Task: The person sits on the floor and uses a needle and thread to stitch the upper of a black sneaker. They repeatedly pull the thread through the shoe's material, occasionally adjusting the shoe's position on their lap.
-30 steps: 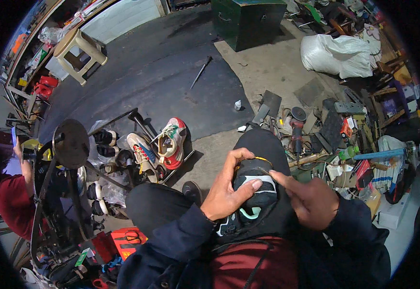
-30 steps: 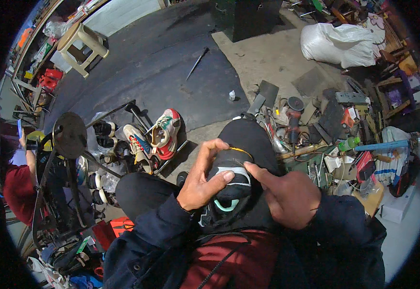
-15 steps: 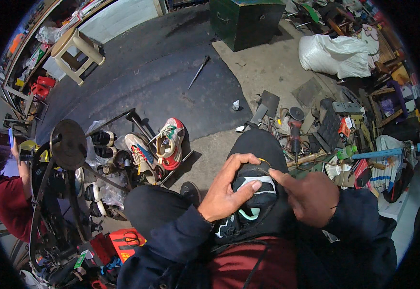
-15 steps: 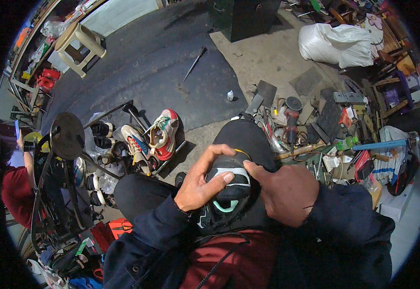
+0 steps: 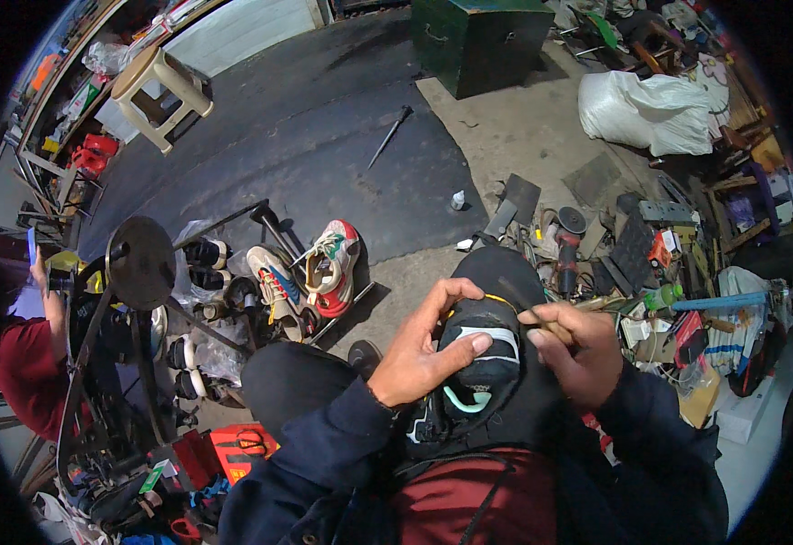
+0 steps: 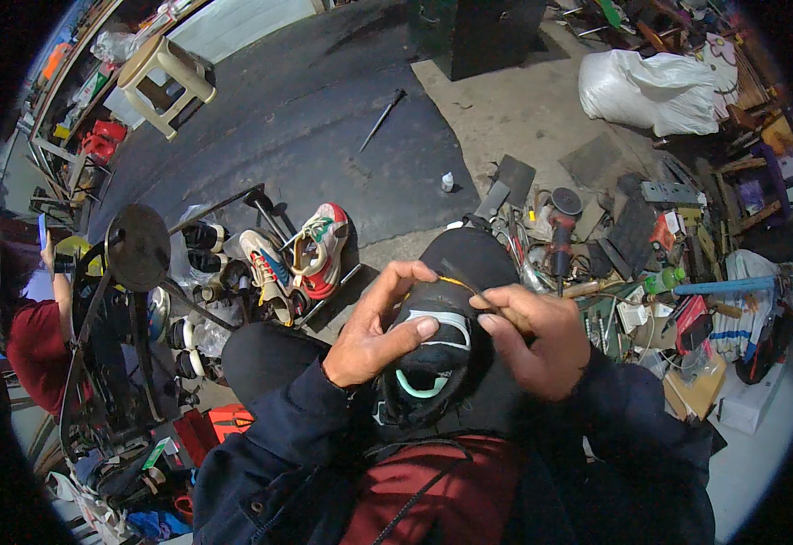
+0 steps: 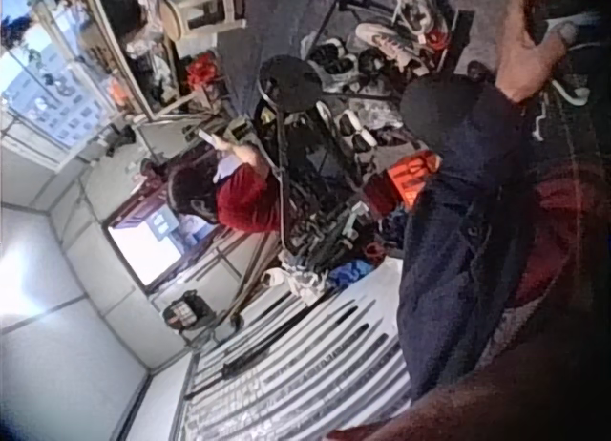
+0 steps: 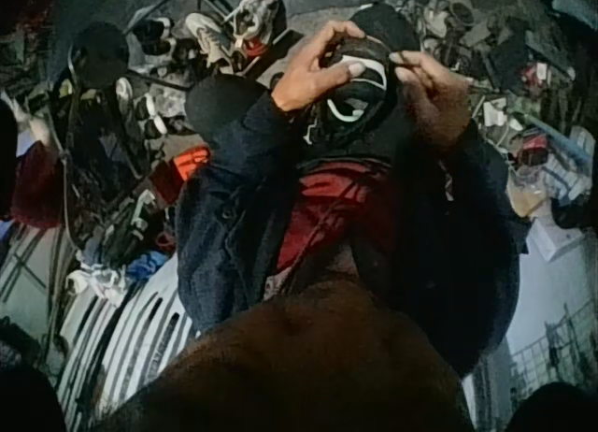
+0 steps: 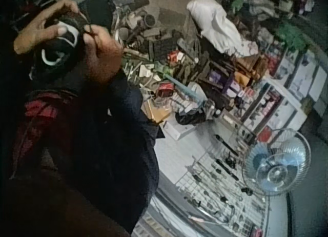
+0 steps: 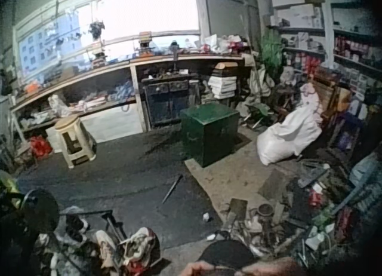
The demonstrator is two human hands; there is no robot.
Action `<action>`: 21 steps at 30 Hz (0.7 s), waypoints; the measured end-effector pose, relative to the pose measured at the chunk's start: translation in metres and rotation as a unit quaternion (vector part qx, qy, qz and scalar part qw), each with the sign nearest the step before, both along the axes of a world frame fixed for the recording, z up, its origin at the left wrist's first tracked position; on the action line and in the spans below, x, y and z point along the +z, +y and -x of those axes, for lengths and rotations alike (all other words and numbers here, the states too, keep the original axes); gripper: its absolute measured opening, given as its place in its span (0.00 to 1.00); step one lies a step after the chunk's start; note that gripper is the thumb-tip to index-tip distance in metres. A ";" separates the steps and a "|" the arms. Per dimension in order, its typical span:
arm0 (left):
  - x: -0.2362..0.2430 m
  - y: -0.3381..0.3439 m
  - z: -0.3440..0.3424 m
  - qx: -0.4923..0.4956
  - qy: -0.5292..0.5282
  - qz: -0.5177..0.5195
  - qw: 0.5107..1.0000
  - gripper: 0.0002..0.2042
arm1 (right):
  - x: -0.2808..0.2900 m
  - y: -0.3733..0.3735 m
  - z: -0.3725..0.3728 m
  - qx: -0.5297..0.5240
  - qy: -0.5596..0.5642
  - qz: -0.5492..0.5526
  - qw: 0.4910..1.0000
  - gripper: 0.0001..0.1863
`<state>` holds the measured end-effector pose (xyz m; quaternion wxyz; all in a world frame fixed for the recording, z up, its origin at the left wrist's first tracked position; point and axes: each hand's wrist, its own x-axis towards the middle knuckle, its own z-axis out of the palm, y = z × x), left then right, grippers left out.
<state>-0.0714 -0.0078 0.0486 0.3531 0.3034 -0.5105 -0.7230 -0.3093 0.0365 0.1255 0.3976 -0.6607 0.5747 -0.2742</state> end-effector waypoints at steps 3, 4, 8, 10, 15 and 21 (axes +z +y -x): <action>-0.001 0.001 0.001 -0.003 -0.001 -0.012 1.000 0.25 | -0.008 -0.027 0.001 0.075 0.037 0.101 0.991 0.10; -0.001 0.001 0.000 -0.003 -0.001 -0.018 1.000 0.26 | -0.011 -0.035 -0.004 0.078 0.029 0.111 0.990 0.09; -0.003 0.000 -0.001 0.001 0.011 -0.012 1.000 0.27 | -0.010 -0.064 -0.009 0.176 0.036 0.118 0.977 0.09; -0.004 0.001 -0.002 -0.002 0.020 0.005 1.000 0.28 | -0.007 -0.072 -0.012 0.203 0.053 0.128 0.969 0.09; -0.009 -0.001 -0.002 0.000 0.006 0.027 1.000 0.29 | -0.008 -0.070 -0.016 0.203 0.063 0.150 0.966 0.06; -0.010 -0.001 -0.002 -0.016 0.019 -0.016 1.000 0.26 | -0.019 -0.059 -0.018 0.144 0.022 0.146 0.979 0.03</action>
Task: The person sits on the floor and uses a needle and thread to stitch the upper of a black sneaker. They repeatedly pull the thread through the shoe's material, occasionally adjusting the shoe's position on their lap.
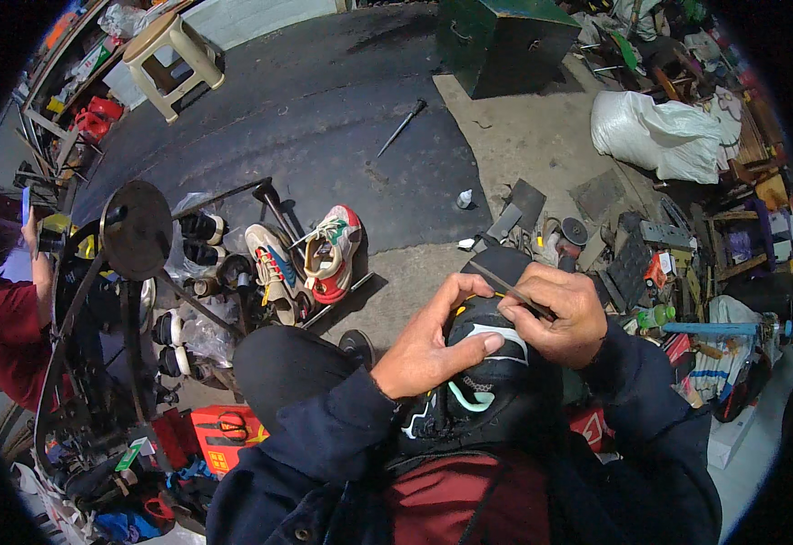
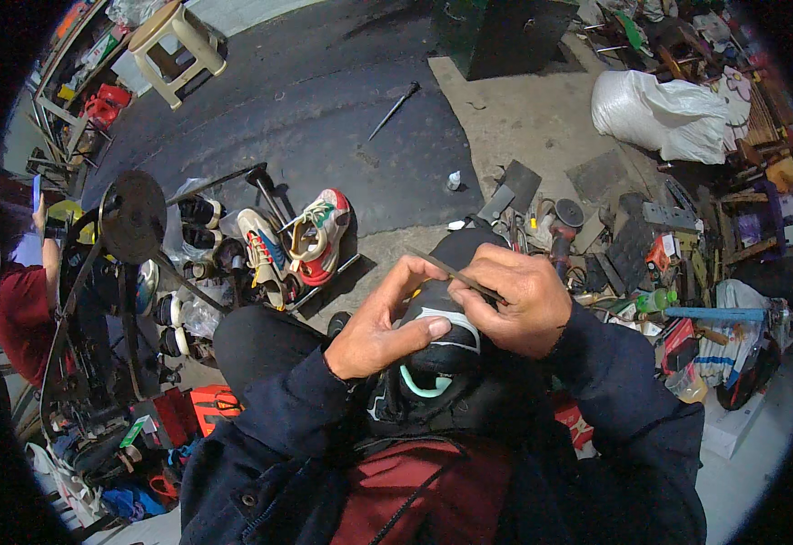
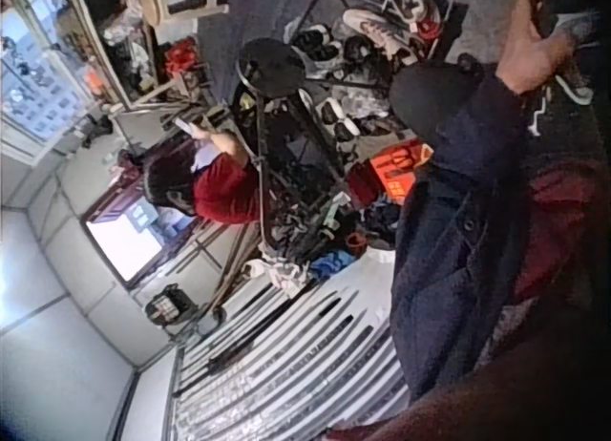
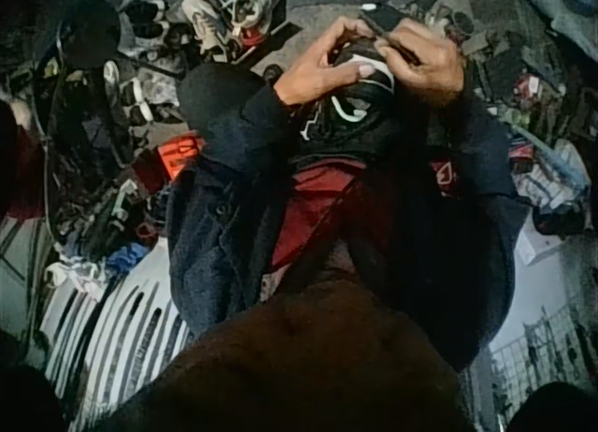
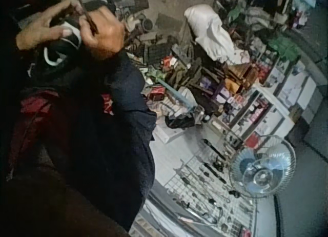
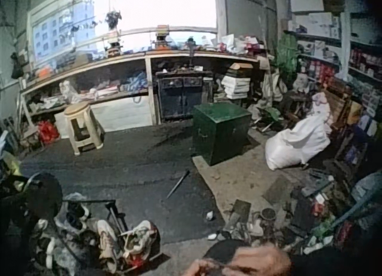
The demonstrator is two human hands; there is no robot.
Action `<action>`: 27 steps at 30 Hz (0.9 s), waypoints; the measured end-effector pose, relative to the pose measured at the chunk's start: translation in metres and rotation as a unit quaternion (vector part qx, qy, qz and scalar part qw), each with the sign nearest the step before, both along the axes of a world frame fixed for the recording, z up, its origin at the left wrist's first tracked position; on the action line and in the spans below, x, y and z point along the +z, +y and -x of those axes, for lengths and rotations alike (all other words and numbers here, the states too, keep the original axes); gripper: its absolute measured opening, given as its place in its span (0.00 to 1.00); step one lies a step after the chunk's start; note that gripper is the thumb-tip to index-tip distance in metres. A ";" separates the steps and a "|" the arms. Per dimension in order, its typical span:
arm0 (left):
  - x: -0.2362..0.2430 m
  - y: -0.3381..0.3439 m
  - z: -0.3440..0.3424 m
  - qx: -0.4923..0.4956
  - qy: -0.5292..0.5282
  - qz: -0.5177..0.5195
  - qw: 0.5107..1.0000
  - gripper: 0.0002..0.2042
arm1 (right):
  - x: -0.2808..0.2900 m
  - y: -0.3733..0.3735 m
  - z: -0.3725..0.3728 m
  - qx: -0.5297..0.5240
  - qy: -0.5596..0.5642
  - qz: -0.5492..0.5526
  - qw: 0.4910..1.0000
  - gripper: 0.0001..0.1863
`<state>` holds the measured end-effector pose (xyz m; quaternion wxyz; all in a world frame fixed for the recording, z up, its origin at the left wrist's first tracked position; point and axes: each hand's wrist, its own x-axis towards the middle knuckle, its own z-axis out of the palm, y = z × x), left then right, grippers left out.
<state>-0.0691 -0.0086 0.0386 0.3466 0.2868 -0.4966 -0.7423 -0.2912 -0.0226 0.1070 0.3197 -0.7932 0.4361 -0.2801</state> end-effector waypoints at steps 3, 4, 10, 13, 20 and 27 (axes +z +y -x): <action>0.004 0.000 0.000 0.000 0.001 -0.008 1.000 0.26 | -0.003 0.001 0.002 -0.002 -0.001 0.017 1.000 0.03; 0.005 0.000 0.000 0.001 0.001 -0.008 1.000 0.26 | -0.003 0.001 0.003 0.005 0.002 0.030 1.000 0.03; 0.008 0.000 0.003 0.015 0.005 0.023 1.000 0.27 | -0.003 -0.001 0.007 0.044 0.020 0.078 0.996 0.04; 0.007 0.001 0.001 0.015 -0.004 -0.006 1.000 0.27 | 0.000 0.000 0.009 0.056 -0.004 0.061 0.997 0.04; 0.009 0.000 -0.003 -0.012 0.011 -0.046 0.999 0.22 | 0.014 0.019 0.028 0.005 0.035 -0.090 0.995 0.10; 0.012 0.000 -0.002 -0.028 -0.049 0.037 0.998 0.22 | 0.024 0.063 0.037 -0.025 0.054 -0.097 0.994 0.26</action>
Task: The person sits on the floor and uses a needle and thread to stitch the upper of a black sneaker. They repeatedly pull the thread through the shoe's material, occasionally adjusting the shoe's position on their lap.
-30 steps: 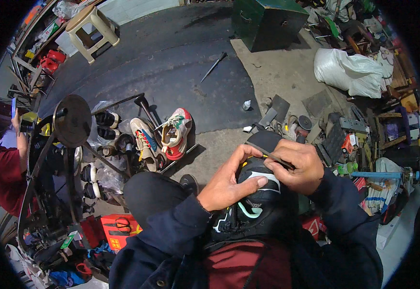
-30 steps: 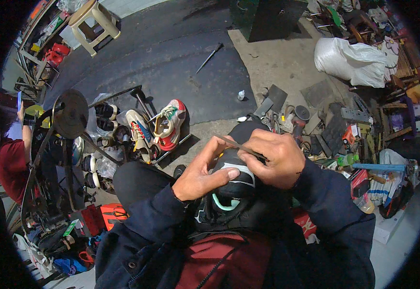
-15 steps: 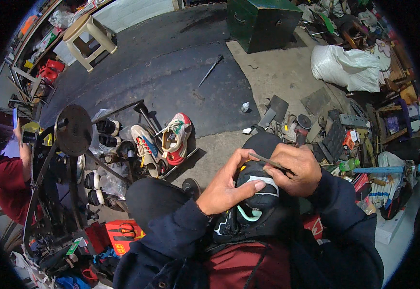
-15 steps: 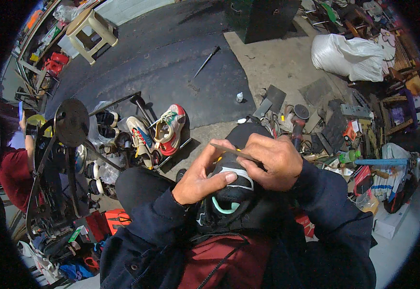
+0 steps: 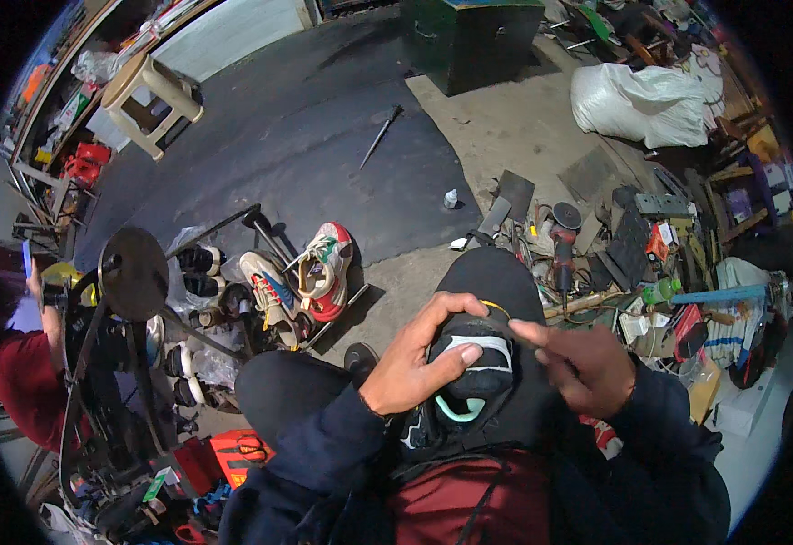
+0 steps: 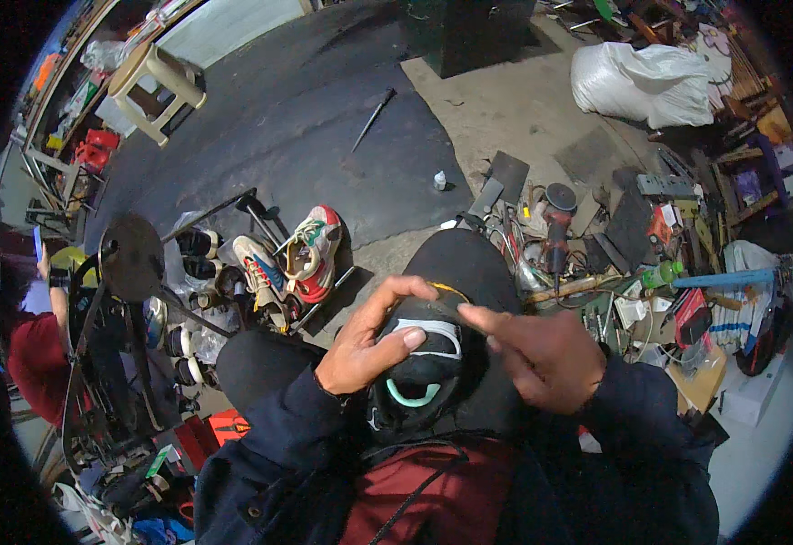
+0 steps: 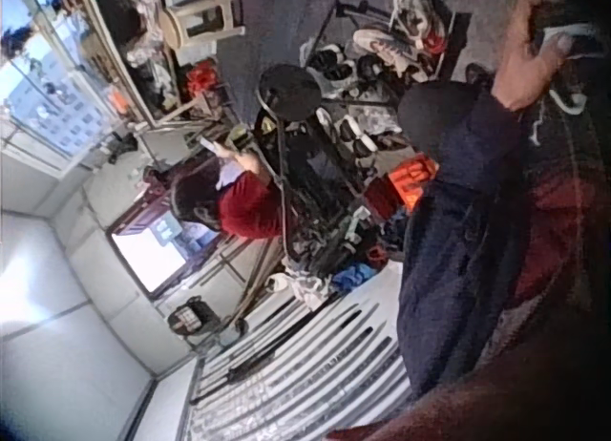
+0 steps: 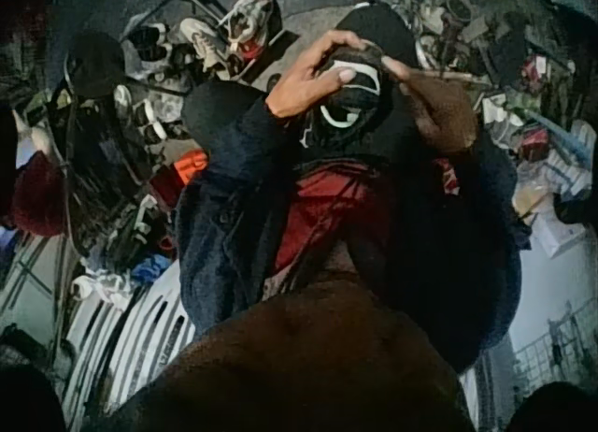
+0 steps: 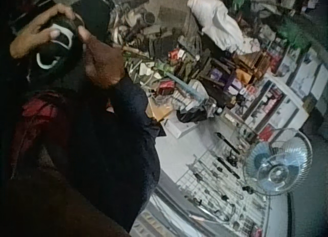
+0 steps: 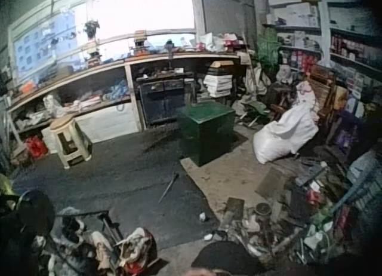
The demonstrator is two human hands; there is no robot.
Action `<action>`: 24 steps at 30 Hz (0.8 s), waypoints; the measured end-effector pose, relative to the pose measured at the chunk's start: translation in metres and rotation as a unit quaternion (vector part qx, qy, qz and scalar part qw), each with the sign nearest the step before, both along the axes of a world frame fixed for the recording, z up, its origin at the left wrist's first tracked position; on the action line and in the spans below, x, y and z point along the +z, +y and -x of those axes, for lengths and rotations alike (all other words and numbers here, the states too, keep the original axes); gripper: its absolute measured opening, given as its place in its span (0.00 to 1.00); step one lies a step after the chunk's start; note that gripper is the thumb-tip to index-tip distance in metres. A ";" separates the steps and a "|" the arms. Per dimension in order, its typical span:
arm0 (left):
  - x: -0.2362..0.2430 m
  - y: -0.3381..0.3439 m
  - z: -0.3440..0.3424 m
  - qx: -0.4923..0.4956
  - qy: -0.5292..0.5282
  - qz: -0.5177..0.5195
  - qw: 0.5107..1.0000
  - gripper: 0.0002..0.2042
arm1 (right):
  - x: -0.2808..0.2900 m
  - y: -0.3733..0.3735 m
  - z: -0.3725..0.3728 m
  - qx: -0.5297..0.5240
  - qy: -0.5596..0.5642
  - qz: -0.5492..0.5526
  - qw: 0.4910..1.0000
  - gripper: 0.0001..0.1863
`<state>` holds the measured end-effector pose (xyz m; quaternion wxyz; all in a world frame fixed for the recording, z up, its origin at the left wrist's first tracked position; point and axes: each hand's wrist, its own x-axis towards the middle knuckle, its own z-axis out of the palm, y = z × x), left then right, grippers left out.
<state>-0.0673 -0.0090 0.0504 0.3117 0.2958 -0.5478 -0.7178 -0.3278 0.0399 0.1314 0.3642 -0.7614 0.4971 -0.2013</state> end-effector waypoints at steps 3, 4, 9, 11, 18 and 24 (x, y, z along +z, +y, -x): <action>0.003 -0.004 0.001 -0.017 -0.032 0.052 0.998 0.23 | 0.012 0.008 0.001 0.003 0.050 -0.063 0.997 0.30; 0.004 -0.006 0.000 -0.027 -0.044 0.075 0.996 0.23 | 0.014 0.008 0.000 0.004 0.061 -0.058 0.996 0.31; 0.004 -0.012 0.005 -0.034 -0.053 0.171 0.983 0.24 | 0.030 0.004 -0.001 0.003 0.081 -0.102 0.992 0.30; 0.004 -0.012 0.006 -0.040 -0.063 0.168 0.983 0.24 | 0.035 0.003 -0.001 -0.008 0.101 -0.109 0.989 0.29; 0.004 -0.005 0.011 -0.023 -0.073 0.195 0.978 0.24 | 0.037 0.012 -0.011 -0.038 0.097 -0.134 0.986 0.27; -0.001 -0.004 0.010 0.000 -0.084 0.224 0.971 0.24 | 0.014 0.025 -0.027 -0.106 0.028 -0.118 0.987 0.28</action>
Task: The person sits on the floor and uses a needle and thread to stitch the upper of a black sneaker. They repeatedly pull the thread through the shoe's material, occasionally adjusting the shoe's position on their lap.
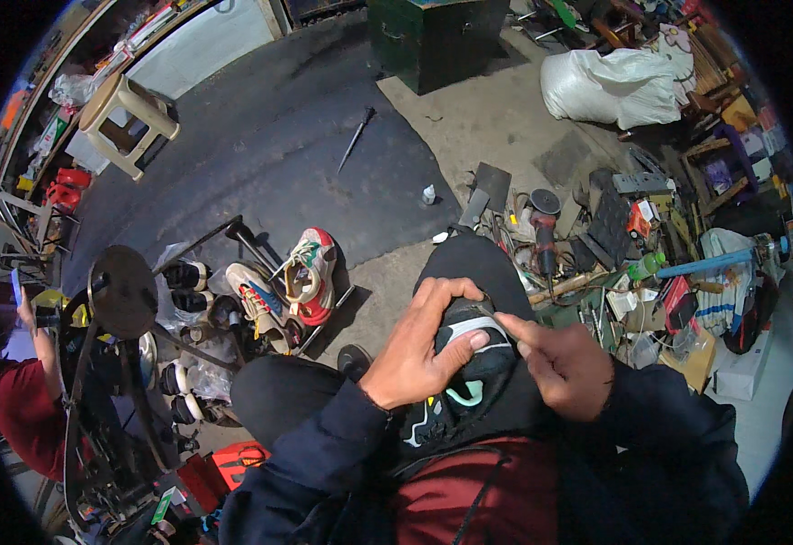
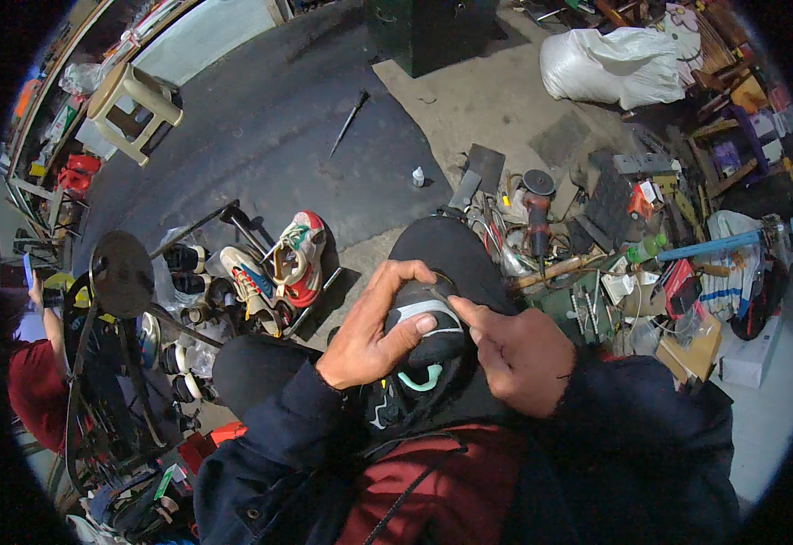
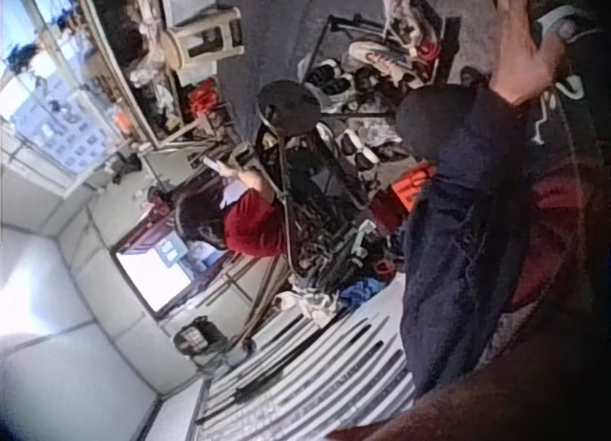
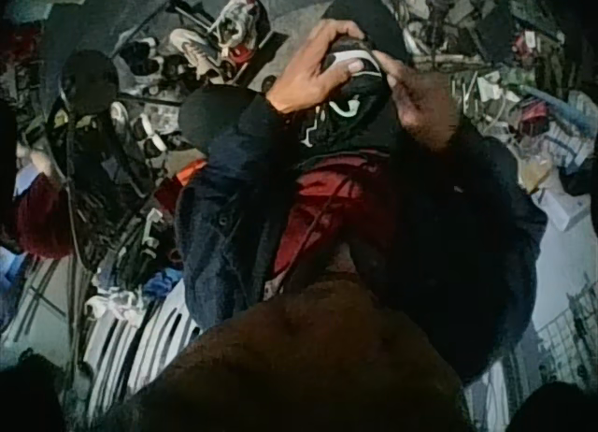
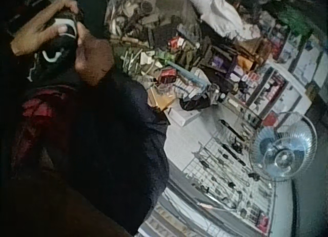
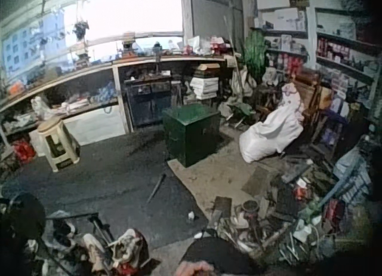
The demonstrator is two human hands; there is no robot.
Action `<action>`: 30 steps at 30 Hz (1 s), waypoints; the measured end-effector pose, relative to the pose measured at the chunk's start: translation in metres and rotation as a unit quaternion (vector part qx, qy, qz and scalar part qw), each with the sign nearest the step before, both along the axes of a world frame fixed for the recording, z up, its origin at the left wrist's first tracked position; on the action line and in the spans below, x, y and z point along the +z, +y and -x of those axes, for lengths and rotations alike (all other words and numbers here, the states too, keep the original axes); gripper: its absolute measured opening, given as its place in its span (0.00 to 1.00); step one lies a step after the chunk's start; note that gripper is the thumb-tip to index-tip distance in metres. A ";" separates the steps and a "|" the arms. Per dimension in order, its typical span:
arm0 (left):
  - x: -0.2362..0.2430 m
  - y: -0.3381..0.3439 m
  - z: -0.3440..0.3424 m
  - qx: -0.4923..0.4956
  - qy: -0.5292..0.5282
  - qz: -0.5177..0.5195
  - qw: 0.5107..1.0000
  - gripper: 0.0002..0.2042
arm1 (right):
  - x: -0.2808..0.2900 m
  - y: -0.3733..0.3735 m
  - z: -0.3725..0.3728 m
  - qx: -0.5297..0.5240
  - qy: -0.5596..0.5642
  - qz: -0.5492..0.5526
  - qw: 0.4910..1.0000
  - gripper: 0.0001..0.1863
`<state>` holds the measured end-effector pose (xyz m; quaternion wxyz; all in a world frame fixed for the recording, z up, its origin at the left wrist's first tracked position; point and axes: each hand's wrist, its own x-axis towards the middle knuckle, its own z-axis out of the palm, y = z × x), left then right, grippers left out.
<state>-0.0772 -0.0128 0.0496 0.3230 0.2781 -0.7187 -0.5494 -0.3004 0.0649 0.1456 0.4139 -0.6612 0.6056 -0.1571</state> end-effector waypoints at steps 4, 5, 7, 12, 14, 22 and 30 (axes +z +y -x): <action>0.000 0.003 -0.003 0.005 0.006 0.005 1.000 0.23 | -0.013 0.001 0.004 0.049 0.006 0.056 0.997 0.25; 0.000 0.003 -0.003 0.006 0.010 0.005 1.000 0.23 | -0.013 0.000 0.007 0.054 0.004 0.060 0.997 0.25; 0.002 0.005 -0.002 0.005 0.007 0.002 1.000 0.23 | -0.017 -0.007 0.008 0.075 -0.048 0.127 0.988 0.25; 0.005 0.010 0.001 0.010 -0.013 -0.002 1.000 0.22 | 0.003 -0.014 0.019 -0.066 -0.206 -0.239 0.947 0.22; 0.005 0.011 0.001 0.009 -0.023 -0.012 1.000 0.22 | 0.006 -0.013 0.016 -0.106 -0.246 -0.268 0.926 0.22; -0.001 0.005 -0.005 0.012 -0.014 -0.020 1.000 0.23 | -0.032 0.013 -0.008 -0.012 -0.046 0.073 0.996 0.25; 0.002 0.009 -0.003 0.003 0.001 -0.030 1.000 0.23 | -0.031 0.001 0.008 0.080 -0.076 0.187 0.976 0.24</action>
